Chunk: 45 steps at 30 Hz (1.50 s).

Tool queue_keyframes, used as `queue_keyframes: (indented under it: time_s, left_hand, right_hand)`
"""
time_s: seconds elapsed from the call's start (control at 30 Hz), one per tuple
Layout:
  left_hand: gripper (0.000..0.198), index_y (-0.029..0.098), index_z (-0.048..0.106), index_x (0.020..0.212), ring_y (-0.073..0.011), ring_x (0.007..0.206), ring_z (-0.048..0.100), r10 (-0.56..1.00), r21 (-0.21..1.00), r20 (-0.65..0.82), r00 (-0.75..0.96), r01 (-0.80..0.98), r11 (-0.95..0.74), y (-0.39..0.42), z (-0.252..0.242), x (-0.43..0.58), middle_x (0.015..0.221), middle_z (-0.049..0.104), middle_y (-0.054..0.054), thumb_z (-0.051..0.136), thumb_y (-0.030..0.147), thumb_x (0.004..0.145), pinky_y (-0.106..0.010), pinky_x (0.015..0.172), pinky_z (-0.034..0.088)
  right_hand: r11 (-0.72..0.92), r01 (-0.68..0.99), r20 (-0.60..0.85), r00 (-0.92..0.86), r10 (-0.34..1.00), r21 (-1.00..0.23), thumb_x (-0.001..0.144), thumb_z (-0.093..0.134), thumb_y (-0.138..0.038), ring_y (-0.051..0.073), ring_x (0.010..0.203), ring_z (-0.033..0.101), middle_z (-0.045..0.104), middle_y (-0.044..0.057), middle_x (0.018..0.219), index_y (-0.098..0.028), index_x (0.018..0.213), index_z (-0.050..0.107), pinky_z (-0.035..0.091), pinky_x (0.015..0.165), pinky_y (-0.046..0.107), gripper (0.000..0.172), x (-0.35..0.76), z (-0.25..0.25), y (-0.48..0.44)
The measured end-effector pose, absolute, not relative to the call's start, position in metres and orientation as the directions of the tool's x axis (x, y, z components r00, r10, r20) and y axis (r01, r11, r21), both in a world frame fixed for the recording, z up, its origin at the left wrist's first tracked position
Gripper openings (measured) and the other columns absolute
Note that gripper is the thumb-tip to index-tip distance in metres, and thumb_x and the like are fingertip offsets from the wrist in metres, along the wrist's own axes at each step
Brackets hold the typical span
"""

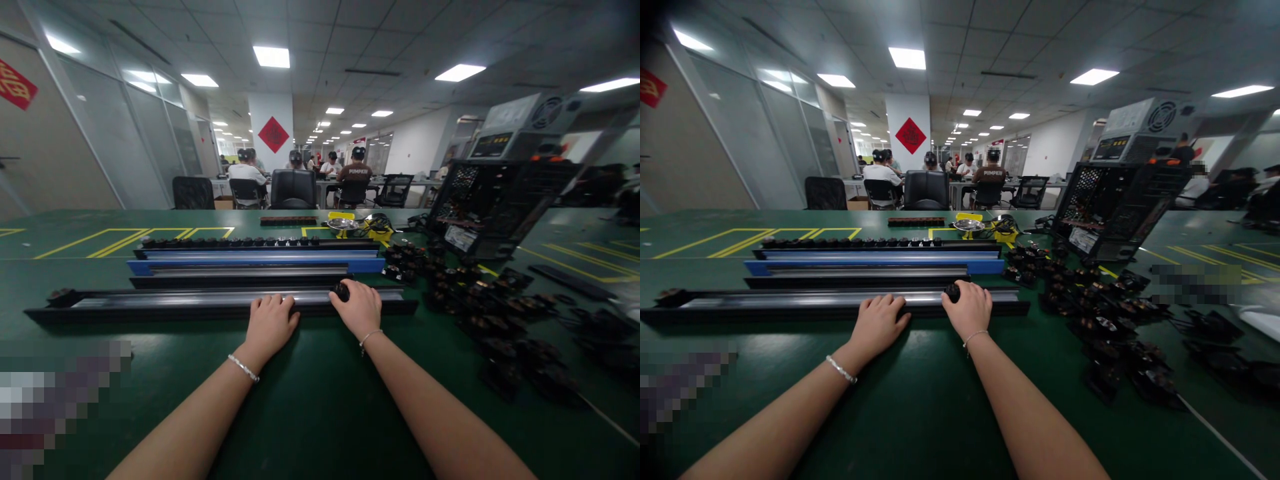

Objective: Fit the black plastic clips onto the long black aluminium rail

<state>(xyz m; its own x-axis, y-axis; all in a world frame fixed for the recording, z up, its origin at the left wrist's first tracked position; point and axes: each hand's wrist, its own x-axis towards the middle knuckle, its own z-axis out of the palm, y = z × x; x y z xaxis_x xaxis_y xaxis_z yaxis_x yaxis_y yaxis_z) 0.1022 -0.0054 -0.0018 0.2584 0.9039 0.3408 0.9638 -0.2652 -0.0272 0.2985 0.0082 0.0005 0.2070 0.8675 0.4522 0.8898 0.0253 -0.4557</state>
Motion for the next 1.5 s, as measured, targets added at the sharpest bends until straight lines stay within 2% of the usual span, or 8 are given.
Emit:
queue_keyframes:
  time_s: [0.17,0.53,0.97,1.17,1.5]
  left_hand:
    - [0.030,0.024,0.059,0.102,-0.0261,0.093,0.054,0.899,-0.029,0.347,0.267,0.961,-0.275,-0.0048,-0.0028,0.1016,0.097,0.062,-0.008,0.041,0.042,0.087,-0.041,0.084,0.032]
    - [0.028,0.024,0.058,0.101,-0.0250,0.092,0.055,0.887,-0.026,0.372,0.276,0.958,-0.287,-0.0053,-0.0036,0.1002,0.096,0.063,-0.006,0.043,0.042,0.087,-0.040,0.083,0.033]
    - [0.026,0.025,0.059,0.100,-0.0247,0.097,0.053,0.911,0.012,0.326,0.252,0.963,-0.271,-0.0069,0.0006,0.1017,0.100,0.063,-0.007,0.043,0.041,0.088,-0.040,0.086,0.032]
    - [0.026,0.024,0.059,0.099,-0.0248,0.095,0.054,0.894,-0.021,0.356,0.271,0.959,-0.283,-0.0062,-0.0014,0.1008,0.097,0.063,-0.007,0.044,0.042,0.087,-0.040,0.085,0.033]
    - [0.026,0.024,0.058,0.099,-0.0245,0.094,0.054,0.890,-0.011,0.361,0.278,0.956,-0.294,-0.0054,-0.0026,0.0998,0.097,0.063,-0.006,0.043,0.041,0.088,-0.040,0.084,0.032]
  right_hand:
    - [0.007,0.888,0.452,0.227,0.862,-0.459,0.077,0.054,-0.042,0.023,0.105,0.053,0.066,0.005,0.107,-0.024,0.104,0.063,0.028,0.094,0.039,0.034,0.2969,0.0016,0.0090]
    - [-0.012,0.886,0.455,0.250,0.855,-0.464,0.078,0.049,-0.032,0.022,0.103,0.055,0.067,0.006,0.103,-0.021,0.110,0.059,0.029,0.095,0.038,0.036,0.2983,0.0023,0.0083]
    - [-0.024,0.890,0.442,0.250,0.861,-0.456,0.080,0.046,-0.031,0.024,0.110,0.052,0.065,0.009,0.109,-0.019,0.113,0.059,0.025,0.101,0.039,0.038,0.2996,0.0039,0.0066]
    - [-0.048,0.892,0.447,0.271,0.852,-0.449,0.079,0.047,-0.030,0.023,0.113,0.050,0.064,0.009,0.112,-0.019,0.114,0.059,0.019,0.105,0.043,0.038,0.3041,0.0007,0.0085]
    - [-0.054,0.895,0.448,0.273,0.851,-0.443,0.079,0.046,-0.030,0.024,0.114,0.050,0.064,0.008,0.115,-0.019,0.115,0.058,0.018,0.106,0.042,0.039,0.3057,0.0008,0.0082]
